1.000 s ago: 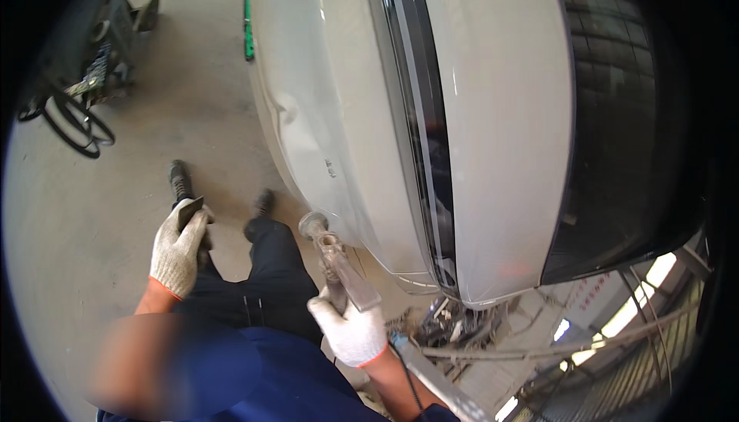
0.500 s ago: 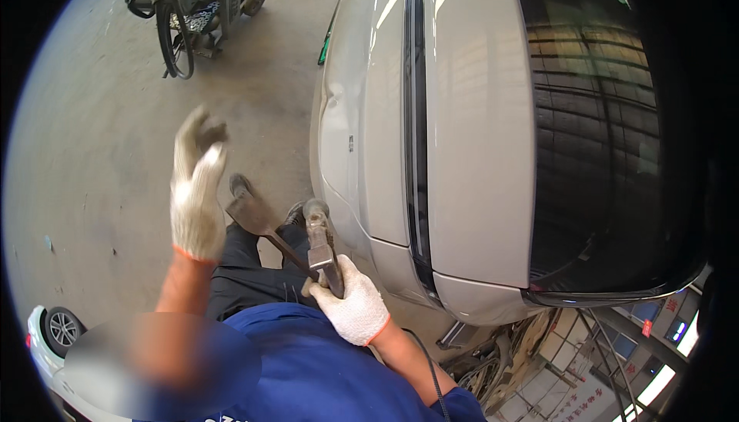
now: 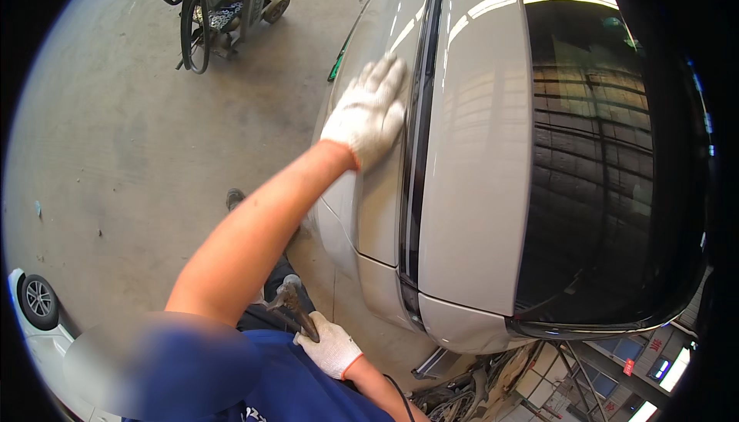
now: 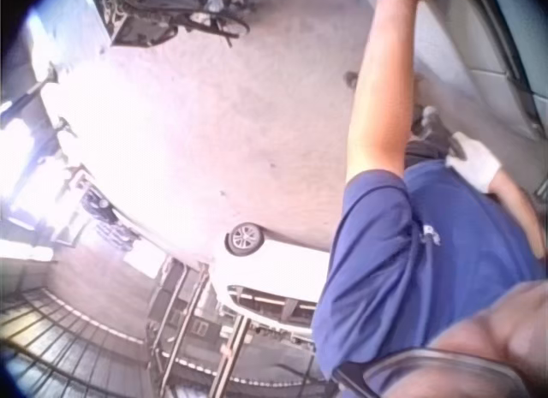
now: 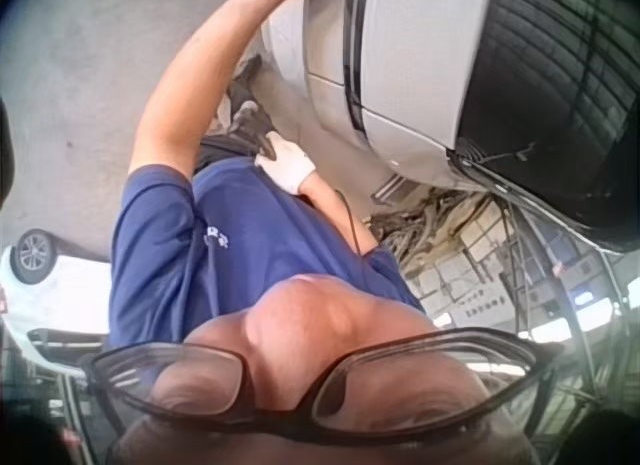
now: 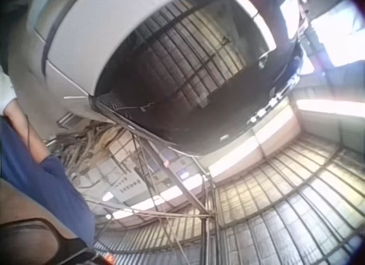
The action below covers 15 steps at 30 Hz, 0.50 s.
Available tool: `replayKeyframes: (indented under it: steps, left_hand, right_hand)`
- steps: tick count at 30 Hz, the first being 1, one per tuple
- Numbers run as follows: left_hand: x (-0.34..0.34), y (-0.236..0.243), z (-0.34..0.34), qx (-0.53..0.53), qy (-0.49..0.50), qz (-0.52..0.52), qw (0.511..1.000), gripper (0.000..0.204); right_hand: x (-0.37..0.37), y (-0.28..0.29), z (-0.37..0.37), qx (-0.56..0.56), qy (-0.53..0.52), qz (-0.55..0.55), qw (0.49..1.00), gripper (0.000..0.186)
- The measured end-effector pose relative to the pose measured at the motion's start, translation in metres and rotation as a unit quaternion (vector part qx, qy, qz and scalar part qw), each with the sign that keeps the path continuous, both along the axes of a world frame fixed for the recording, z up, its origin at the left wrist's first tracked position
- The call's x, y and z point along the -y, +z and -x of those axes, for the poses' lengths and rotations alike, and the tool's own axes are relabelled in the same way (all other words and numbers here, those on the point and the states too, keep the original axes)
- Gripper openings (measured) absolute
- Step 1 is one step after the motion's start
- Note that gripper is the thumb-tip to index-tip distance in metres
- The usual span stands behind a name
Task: The person uses a hammer and dolly to tap and smooth dents on the rear bumper and trunk lid of a white car. They repeatedly tap the metal from both the exterior and interior sides, checking the surface with their gloved hand between strikes.
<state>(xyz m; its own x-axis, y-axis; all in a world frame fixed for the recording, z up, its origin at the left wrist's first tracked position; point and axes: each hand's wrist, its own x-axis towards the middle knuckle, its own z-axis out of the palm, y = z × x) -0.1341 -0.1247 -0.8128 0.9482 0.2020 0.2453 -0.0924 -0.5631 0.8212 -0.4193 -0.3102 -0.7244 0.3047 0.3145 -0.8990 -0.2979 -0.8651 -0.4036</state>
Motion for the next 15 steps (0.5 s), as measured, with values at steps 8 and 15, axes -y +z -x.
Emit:
replayKeyframes:
  steps: [8, 15]
  left_hand:
    - [-0.026, -0.005, -0.059, 0.028, 0.026, -0.116, 0.993, 0.067]
    - [0.025, 0.023, 0.091, -0.03, -0.037, -0.047, 0.998, 0.075]
  right_hand:
    - [0.008, 0.001, -0.009, 0.015, -0.028, -0.007, 0.999, 0.035]
    - [0.014, -0.009, -0.011, 0.035, -0.009, 0.004, 0.999, 0.034]
